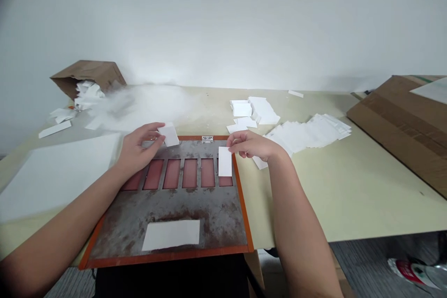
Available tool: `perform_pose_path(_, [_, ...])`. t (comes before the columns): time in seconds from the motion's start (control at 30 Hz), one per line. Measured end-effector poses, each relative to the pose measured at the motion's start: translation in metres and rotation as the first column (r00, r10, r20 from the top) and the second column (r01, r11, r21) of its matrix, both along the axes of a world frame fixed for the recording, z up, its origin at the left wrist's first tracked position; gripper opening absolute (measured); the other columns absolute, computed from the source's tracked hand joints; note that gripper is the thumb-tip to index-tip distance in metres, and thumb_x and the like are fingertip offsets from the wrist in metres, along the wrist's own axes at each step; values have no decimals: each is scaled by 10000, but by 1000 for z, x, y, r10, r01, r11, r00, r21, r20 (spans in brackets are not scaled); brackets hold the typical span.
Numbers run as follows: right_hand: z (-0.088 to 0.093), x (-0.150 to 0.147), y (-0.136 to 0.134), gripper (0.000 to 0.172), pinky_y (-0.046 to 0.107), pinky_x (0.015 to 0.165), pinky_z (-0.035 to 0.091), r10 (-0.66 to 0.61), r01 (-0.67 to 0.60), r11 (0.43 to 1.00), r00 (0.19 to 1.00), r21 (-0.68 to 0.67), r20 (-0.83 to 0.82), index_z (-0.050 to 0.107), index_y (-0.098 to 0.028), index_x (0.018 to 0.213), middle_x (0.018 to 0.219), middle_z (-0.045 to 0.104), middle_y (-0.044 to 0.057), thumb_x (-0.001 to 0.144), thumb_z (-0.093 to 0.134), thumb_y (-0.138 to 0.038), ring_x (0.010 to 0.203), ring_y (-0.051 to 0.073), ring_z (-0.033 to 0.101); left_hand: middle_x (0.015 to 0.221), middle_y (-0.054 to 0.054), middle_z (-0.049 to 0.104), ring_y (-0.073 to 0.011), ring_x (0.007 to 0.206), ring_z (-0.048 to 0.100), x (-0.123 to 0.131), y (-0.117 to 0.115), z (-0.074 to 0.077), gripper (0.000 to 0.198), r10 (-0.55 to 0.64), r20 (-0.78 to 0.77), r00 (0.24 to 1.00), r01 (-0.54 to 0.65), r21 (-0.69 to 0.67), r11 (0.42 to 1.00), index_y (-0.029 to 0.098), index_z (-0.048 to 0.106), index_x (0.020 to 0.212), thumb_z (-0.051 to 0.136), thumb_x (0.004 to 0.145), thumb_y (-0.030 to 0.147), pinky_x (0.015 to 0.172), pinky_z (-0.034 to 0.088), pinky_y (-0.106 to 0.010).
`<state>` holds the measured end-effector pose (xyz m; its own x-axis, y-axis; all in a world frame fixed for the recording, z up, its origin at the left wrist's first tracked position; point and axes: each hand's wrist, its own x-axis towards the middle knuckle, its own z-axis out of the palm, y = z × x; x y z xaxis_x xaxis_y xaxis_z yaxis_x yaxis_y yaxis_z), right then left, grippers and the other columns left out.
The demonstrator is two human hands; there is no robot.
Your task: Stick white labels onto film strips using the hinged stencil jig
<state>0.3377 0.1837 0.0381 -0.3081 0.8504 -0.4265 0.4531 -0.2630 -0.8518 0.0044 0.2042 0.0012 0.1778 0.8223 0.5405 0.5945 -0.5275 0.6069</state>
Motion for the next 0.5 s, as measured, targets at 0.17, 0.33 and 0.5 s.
perform_pose_path(0.17, [1,-2,-2,149,257,508,288,50,-49,999,998,-20,45,639,-225,780,654,523,-36,684,721,-304,544,87,395,1070,-44,724,-163,826,702,-4,1,-4,310,-19,-44,999,19,-15,1000,227,652,1144,565,876,357,815,586,-320])
perform_pose_path(0.33, [4,-5,-3,123,262,504,276,84,-81,996,992,-36,93,637,-227,751,631,487,-39,680,716,-291,537,90,355,1087,-31,723,-155,826,701,-5,3,-7,310,-14,-71,997,14,2,1000,245,641,1161,550,889,362,865,574,-331])
perform_pose_path(0.5, [5,-7,-3,125,265,510,265,92,-87,995,990,-51,111,631,-232,740,604,454,-46,668,716,-287,538,95,346,1099,-29,723,-149,816,698,-5,3,-8,301,-25,-89,996,28,29,999,243,641,1160,544,893,344,849,578,-318])
